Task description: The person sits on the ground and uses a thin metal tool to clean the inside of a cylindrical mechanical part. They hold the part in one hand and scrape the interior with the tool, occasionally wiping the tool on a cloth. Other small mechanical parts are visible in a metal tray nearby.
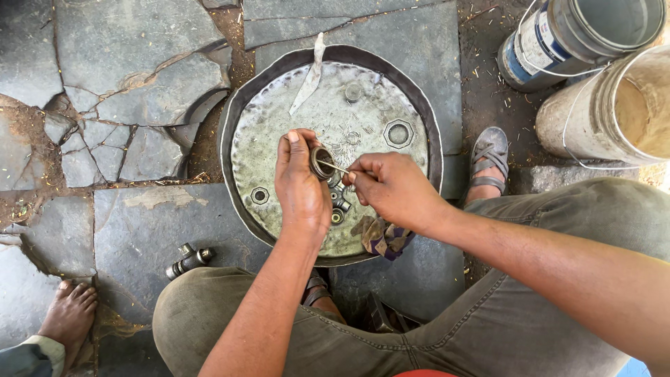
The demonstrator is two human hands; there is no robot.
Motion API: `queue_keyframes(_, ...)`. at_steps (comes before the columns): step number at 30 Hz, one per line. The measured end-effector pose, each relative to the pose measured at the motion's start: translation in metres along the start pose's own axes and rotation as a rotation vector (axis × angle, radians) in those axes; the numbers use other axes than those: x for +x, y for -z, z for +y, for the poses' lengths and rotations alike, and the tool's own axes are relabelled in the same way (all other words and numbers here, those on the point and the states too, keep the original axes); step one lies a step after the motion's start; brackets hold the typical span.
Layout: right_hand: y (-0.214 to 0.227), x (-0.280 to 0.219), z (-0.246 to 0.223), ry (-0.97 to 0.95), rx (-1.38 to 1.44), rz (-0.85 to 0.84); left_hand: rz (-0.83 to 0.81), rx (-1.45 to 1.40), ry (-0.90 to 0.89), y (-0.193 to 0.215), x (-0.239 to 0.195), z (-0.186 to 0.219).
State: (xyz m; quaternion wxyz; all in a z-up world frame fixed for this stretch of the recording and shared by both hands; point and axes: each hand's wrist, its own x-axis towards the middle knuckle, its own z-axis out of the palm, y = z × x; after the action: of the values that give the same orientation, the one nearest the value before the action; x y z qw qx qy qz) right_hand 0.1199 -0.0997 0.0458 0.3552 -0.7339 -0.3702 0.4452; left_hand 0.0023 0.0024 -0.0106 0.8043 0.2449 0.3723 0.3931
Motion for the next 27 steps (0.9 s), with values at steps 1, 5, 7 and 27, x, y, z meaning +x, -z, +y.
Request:
queue_keyframes(1,0.001,0.001,-0.001,0.009,-0.003,0.000,-0.001,-0.011,0.012,0.001,0.000,0.001)
queue_keyframes(5,0.007,0.002,-0.010,0.094,-0.135,0.023,0.009,-0.029,0.066,0.000,0.001,0.008)
queue_keyframes(7,0.011,0.002,-0.013,0.159,-0.215,0.035,0.002,-0.025,0.111,-0.001,0.000,0.013)
queue_keyframes(27,0.057,0.013,-0.040,0.663,-0.878,-0.357,-0.319,0.466,0.578,0.005,-0.014,0.005)
